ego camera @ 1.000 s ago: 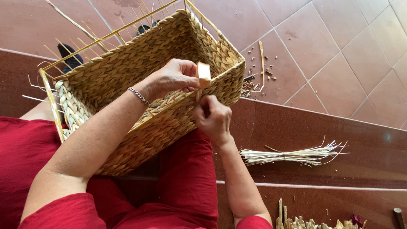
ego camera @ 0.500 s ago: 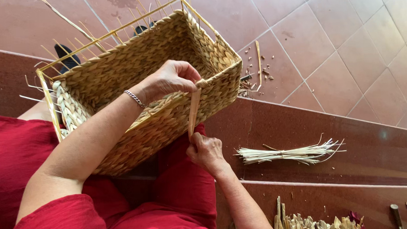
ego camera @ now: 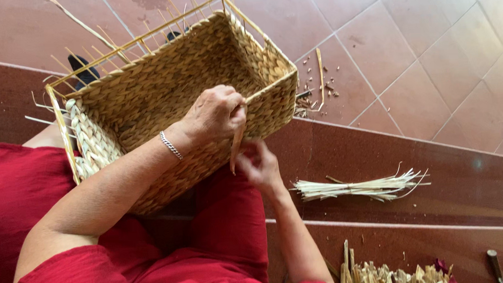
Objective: The person weaves a rectangular basket by hand, interlacing long dried palm strips through the vertical frame. They repeatedly pull and tuck the strips to build up the basket walls, occasionally adjusting the basket's position on their lap.
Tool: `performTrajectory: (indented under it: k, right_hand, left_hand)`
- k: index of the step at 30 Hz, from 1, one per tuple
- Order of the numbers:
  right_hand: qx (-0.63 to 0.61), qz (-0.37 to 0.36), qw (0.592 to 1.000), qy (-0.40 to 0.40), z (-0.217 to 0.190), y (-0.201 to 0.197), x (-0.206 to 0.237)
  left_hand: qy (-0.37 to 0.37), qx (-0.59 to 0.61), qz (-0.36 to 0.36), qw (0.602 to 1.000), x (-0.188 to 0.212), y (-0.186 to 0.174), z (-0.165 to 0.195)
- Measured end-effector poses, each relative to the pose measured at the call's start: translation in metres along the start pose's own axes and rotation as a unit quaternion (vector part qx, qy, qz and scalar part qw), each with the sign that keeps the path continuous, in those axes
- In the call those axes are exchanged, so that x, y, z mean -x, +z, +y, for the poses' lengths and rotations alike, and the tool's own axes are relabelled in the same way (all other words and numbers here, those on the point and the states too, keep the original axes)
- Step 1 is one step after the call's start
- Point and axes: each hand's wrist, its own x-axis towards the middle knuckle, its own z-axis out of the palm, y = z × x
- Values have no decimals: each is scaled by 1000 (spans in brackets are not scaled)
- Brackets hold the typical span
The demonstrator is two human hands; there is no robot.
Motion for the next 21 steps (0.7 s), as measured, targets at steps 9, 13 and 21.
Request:
performTrajectory:
  k: [9, 13, 21]
  right_hand:
    - [44, 117, 992, -36, 15, 29, -36]
    - [124, 142, 975, -114, 13, 34, -32]
    - [185, 173, 956, -148, 7, 36, -22]
  left_hand:
    - [-166, 57, -55, 983, -10, -5, 6]
    - [16, -95, -37, 995, 2, 4, 11]
    - [65, -102, -30, 992, 7, 3, 9]
